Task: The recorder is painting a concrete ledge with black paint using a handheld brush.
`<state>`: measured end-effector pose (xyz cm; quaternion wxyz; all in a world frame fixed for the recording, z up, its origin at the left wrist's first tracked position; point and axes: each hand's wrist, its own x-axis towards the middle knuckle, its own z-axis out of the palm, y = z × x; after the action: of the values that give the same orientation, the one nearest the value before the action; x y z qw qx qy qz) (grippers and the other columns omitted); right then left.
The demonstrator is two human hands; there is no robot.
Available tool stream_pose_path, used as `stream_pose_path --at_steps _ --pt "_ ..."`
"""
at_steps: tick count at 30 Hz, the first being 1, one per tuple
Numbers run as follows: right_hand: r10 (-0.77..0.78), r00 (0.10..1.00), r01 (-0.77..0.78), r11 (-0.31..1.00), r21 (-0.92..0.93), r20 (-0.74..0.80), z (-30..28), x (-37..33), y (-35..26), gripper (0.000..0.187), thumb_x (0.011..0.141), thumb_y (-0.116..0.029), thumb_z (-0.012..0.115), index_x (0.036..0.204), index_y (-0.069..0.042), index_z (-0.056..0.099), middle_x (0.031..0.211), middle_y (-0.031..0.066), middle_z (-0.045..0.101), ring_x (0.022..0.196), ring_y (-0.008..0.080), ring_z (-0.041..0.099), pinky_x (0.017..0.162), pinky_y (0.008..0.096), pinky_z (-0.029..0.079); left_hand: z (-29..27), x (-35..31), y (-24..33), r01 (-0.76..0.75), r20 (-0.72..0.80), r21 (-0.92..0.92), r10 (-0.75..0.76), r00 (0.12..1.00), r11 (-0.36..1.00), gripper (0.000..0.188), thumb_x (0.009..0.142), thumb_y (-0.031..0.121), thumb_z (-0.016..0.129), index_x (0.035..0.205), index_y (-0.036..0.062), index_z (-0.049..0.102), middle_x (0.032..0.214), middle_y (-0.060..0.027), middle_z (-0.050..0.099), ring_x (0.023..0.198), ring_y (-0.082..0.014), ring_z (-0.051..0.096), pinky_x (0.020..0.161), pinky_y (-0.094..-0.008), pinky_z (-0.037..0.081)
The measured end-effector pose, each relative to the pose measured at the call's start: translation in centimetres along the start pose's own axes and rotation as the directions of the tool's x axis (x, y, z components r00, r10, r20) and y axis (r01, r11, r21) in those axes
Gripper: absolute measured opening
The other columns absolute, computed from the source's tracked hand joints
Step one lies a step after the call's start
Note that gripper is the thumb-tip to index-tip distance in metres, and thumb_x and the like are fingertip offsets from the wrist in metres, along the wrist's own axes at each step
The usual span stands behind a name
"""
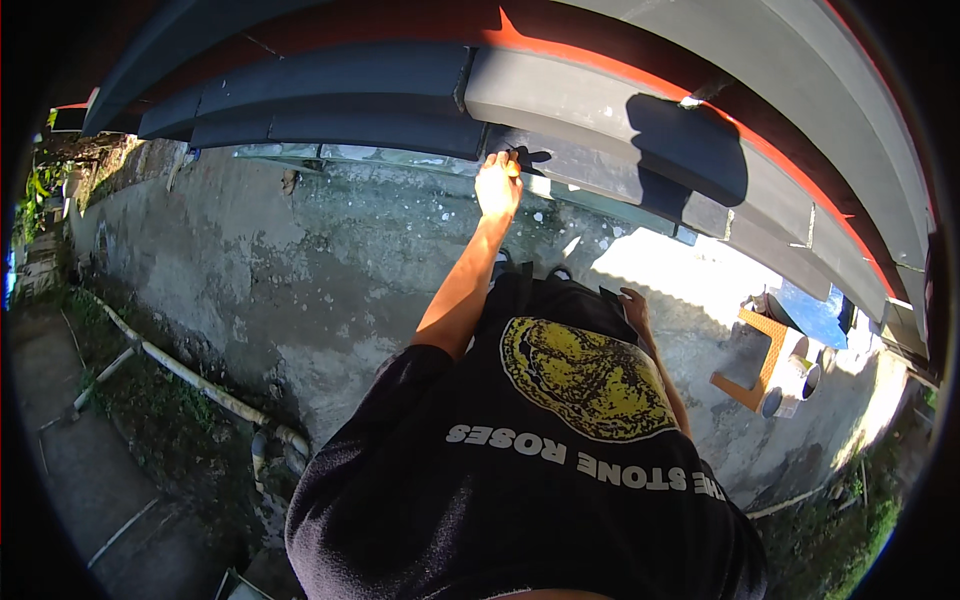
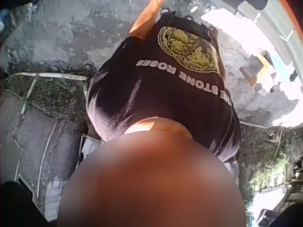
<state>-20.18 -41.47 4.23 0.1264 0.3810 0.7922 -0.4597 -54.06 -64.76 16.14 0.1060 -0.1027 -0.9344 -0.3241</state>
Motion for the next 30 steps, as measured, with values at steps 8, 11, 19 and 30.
stream_pose_path --at_steps 8,11,19,30 --pt "-0.010 1.000 0.011 0.999 -0.046 0.030 1.7 1.5 0.7 0.045 0.076 -0.030 0.065 0.114 -0.005 0.065 0.098 0.0197 0.069 0.090 0.0280 0.068 0.080 0.0353 0.052 0.5 0.8 3.0 -0.003 0.059 -0.260 0.019 0.998 0.966 0.020 0.078 0.017 0.070 0.090 0.0014 0.064 0.086 -0.0176 0.065 0.079 -0.0335 0.065 0.072 -0.0394 0.052" --pt "-0.070 0.997 0.071 0.995 -0.066 0.023 2.4 2.2 0.9 0.044 0.075 -0.030 0.065 0.113 -0.008 0.066 0.099 0.0184 0.069 0.092 0.0294 0.068 0.083 0.0369 0.051 -1.8 2.7 2.0 0.025 0.034 -0.216 -0.018 0.999 0.976 0.015 0.081 0.018 0.068 0.088 0.0048 0.066 0.088 -0.0147 0.067 0.080 -0.0316 0.066 0.070 -0.0383 0.052" --pt "-0.024 1.000 0.025 0.994 -0.106 0.015 3.1 1.6 -0.3 0.044 0.076 -0.032 0.065 0.114 -0.012 0.066 0.100 0.0168 0.069 0.095 0.0298 0.067 0.086 0.0368 0.050 -3.8 3.0 -4.9 -0.030 0.224 -0.169 0.068 0.972 0.985 0.016 0.081 0.019 0.067 0.096 0.0133 0.071 0.080 -0.0167 0.067 0.073 -0.0372 0.065 0.060 -0.0427 0.050" --pt "0.009 1.000 -0.009 0.994 -0.112 0.001 4.5 0.9 -0.9 0.045 0.075 -0.031 0.064 0.114 -0.009 0.066 0.101 0.0188 0.068 0.097 0.0309 0.066 0.086 0.0374 0.050 -5.4 4.0 -4.3 -0.001 0.386 -0.075 0.030 0.922 0.997 0.016 0.083 0.022 0.065 0.092 0.0096 0.063 0.085 -0.0223 0.064 0.081 -0.0418 0.062 0.069 -0.0493 0.049"
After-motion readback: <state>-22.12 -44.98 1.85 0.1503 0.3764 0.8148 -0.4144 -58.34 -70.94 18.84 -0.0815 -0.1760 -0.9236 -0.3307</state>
